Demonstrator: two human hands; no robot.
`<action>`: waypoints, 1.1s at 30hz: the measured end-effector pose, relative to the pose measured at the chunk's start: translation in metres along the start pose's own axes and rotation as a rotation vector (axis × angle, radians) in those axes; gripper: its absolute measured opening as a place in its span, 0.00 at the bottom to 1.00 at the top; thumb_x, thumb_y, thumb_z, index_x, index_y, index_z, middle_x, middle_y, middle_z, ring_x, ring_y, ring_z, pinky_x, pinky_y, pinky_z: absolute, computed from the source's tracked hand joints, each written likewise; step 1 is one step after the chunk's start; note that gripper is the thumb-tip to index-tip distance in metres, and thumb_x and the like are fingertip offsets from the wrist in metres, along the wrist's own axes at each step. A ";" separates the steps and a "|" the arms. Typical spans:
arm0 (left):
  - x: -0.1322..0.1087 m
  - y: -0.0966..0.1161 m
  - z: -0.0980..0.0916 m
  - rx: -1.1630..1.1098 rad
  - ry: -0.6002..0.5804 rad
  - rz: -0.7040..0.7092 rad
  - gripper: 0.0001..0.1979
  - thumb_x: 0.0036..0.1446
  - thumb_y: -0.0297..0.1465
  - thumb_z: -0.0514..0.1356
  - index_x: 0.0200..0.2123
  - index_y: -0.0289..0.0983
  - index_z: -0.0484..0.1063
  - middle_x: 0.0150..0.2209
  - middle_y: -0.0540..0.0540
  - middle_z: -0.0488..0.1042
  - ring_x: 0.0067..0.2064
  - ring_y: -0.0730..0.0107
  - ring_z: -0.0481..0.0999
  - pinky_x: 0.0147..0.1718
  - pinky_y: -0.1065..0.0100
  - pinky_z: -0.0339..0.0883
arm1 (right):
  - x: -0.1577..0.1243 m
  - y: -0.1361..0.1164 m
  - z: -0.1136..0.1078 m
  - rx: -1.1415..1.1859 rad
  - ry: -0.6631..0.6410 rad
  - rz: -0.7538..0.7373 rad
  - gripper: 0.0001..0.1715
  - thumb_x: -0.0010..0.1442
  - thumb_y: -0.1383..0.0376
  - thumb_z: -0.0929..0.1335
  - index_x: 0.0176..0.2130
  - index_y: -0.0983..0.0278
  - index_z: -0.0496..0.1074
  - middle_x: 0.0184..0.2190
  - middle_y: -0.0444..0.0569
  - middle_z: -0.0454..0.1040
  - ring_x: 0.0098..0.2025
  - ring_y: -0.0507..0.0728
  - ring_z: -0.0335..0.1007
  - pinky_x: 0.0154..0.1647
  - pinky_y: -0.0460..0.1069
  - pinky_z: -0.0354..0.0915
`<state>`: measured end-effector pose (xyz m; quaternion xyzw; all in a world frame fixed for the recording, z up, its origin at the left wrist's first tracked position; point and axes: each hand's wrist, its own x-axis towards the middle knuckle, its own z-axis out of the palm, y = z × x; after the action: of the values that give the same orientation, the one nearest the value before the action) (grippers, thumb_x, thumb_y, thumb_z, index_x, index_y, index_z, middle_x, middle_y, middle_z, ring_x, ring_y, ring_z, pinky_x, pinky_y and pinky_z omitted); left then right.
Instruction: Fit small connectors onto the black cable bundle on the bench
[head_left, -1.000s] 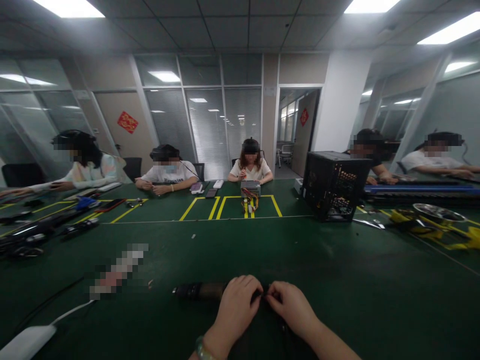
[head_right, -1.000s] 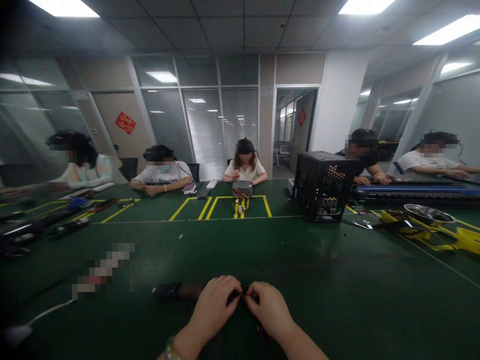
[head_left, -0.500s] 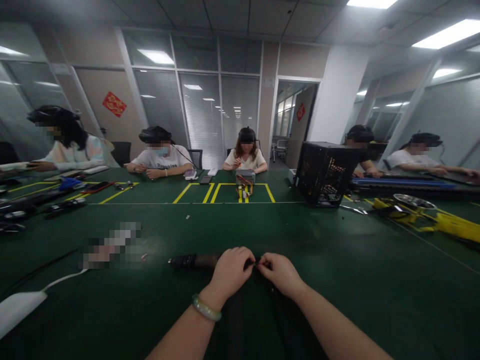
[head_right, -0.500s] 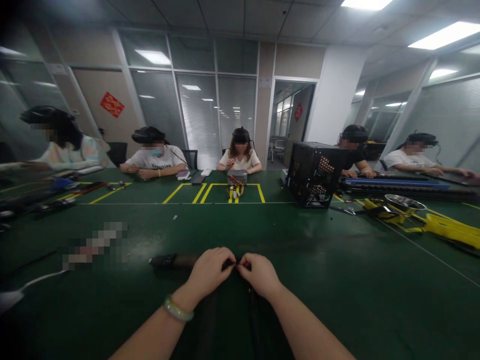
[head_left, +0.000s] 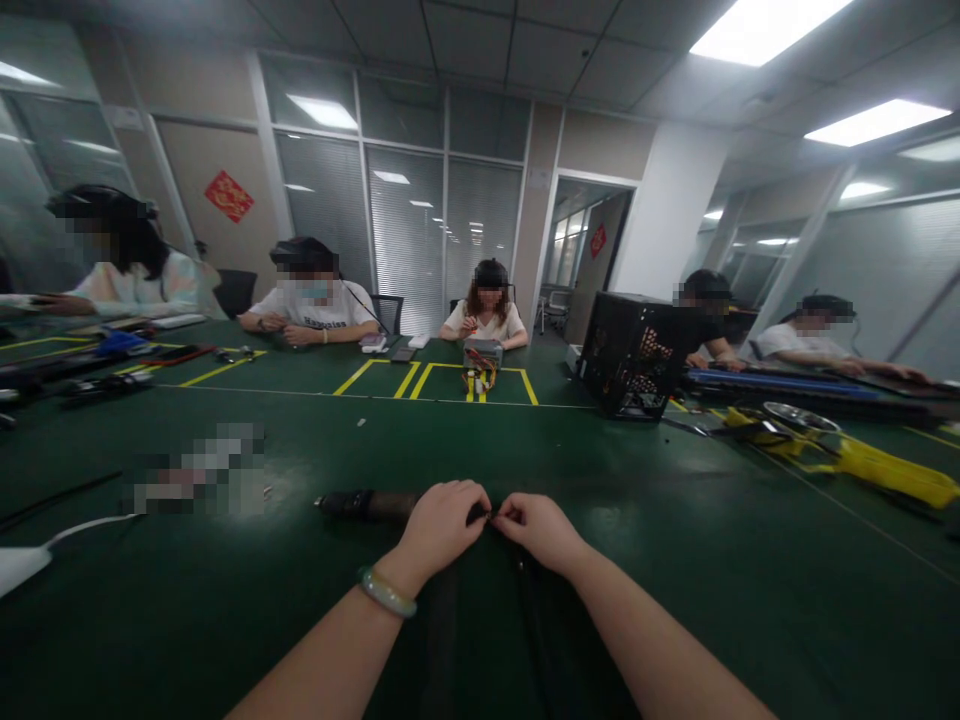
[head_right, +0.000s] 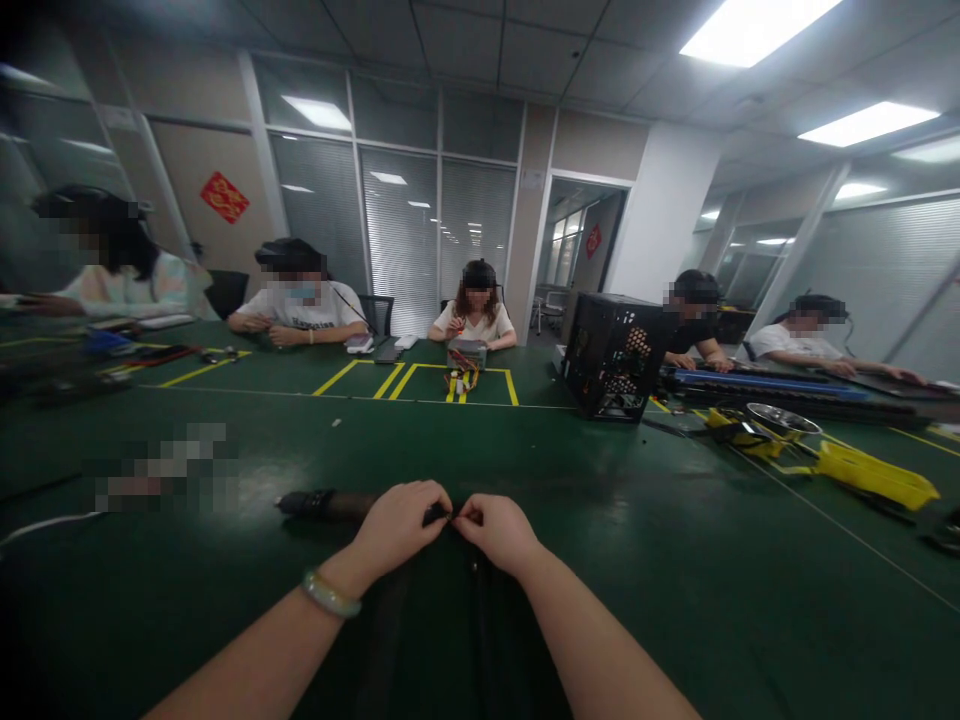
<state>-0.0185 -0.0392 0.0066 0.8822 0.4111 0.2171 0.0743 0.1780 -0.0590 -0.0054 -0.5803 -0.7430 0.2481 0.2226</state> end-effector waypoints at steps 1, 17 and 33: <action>0.000 0.000 0.000 -0.002 -0.010 0.000 0.04 0.55 0.29 0.58 0.36 0.40 0.70 0.38 0.50 0.72 0.42 0.66 0.70 0.42 0.66 0.59 | -0.002 -0.001 0.000 0.003 0.008 -0.004 0.08 0.60 0.59 0.68 0.36 0.60 0.75 0.31 0.42 0.78 0.31 0.52 0.71 0.28 0.44 0.58; 0.001 -0.003 0.004 -0.047 0.028 -0.017 0.03 0.54 0.29 0.60 0.34 0.41 0.70 0.36 0.52 0.72 0.40 0.65 0.69 0.39 0.63 0.56 | 0.000 0.005 0.008 0.129 -0.022 -0.013 0.06 0.58 0.61 0.68 0.34 0.61 0.75 0.29 0.44 0.77 0.30 0.54 0.71 0.26 0.44 0.57; -0.001 -0.003 0.000 -0.017 0.034 0.005 0.02 0.56 0.30 0.60 0.34 0.41 0.70 0.36 0.52 0.72 0.41 0.67 0.69 0.40 0.64 0.57 | -0.001 -0.002 0.006 0.130 -0.046 -0.006 0.09 0.61 0.61 0.65 0.34 0.61 0.73 0.31 0.44 0.77 0.32 0.55 0.72 0.30 0.45 0.61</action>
<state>-0.0209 -0.0383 0.0050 0.8788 0.4082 0.2359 0.0742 0.1728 -0.0612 -0.0085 -0.5565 -0.7319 0.3087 0.2436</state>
